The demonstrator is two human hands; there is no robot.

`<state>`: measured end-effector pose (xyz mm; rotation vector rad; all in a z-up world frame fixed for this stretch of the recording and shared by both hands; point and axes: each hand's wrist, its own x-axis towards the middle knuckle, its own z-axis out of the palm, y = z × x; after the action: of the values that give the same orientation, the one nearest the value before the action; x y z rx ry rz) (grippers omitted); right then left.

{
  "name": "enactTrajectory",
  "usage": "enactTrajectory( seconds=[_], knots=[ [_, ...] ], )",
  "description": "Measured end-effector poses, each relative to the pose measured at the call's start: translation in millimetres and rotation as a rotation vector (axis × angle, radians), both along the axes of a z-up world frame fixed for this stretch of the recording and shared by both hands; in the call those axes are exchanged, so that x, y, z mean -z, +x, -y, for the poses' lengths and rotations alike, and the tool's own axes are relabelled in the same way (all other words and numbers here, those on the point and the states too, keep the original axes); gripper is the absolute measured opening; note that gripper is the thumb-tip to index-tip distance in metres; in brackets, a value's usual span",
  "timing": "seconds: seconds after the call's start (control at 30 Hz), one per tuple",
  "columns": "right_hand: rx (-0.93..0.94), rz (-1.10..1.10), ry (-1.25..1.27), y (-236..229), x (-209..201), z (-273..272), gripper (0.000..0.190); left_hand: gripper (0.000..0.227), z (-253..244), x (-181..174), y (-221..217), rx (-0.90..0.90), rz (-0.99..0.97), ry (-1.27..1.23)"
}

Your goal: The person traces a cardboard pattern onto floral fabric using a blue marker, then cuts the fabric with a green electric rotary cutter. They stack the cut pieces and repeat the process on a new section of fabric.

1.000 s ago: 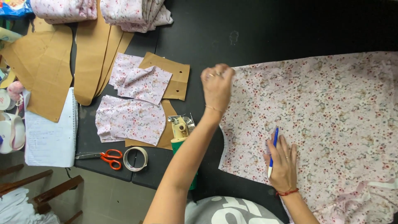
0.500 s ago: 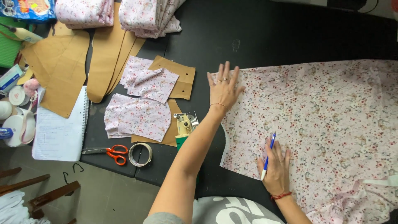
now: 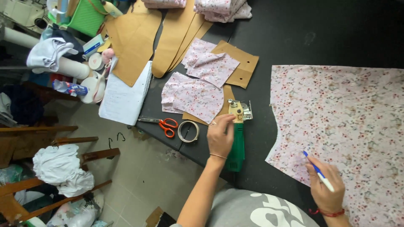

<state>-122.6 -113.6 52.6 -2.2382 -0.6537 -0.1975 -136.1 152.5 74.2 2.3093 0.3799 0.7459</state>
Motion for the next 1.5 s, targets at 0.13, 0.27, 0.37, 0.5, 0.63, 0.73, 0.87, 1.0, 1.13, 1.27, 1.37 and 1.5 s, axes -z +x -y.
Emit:
enactTrajectory(
  seconds=[0.13,0.27,0.37,0.5,0.63,0.73,0.87,1.0,1.13,1.27,1.37,1.5],
  knots=[
    [0.069,0.001,-0.081,3.0,14.0,0.1,0.013,0.013,-47.9,41.6,-24.8,-0.003,-0.248,0.239],
    [0.079,-0.262,-0.057,3.1,11.3,-11.7,0.020,0.023,-56.8,65.4,-29.8,0.214,-0.224,0.445],
    [0.017,-0.429,-0.028,-2.6,2.5,-15.0,0.022,0.045,-57.9,75.6,-26.5,0.249,-0.298,0.526],
    [0.015,-0.524,-0.011,-8.4,2.1,-5.5,0.021,0.051,-49.9,79.0,-19.4,0.103,-0.354,0.762],
    [0.050,-0.522,-0.057,-7.0,4.4,10.4,0.025,0.050,-47.3,98.9,-21.8,0.051,-0.547,0.822],
    [0.173,-0.590,-0.090,-7.4,3.5,15.5,0.024,0.047,-53.7,94.1,-20.3,-0.024,-0.506,0.885],
    [0.304,-0.764,-0.081,-8.8,-9.8,15.3,0.025,0.059,-65.3,67.5,-20.5,-0.065,-0.445,0.568],
    [0.327,-0.853,-0.028,-6.5,-18.2,12.2,0.029,0.060,-63.4,25.1,-25.4,-0.156,-0.316,0.540],
    [0.284,-0.836,-0.001,-4.8,-24.8,8.1,0.027,0.043,-69.6,-1.0,-27.0,-0.224,-0.241,0.759],
    [0.259,-0.832,0.027,-2.3,-13.1,11.3,0.025,0.039,-56.7,-56.1,-27.7,-0.210,-0.034,0.427],
    [0.188,-0.833,0.151,-4.5,9.7,18.8,0.018,0.031,-26.0,-83.4,-27.0,-0.085,0.097,0.228],
    [0.193,-0.850,0.189,1.7,7.5,17.8,0.016,0.032,31.8,-93.6,-13.0,0.273,0.238,-0.090]
  ],
)
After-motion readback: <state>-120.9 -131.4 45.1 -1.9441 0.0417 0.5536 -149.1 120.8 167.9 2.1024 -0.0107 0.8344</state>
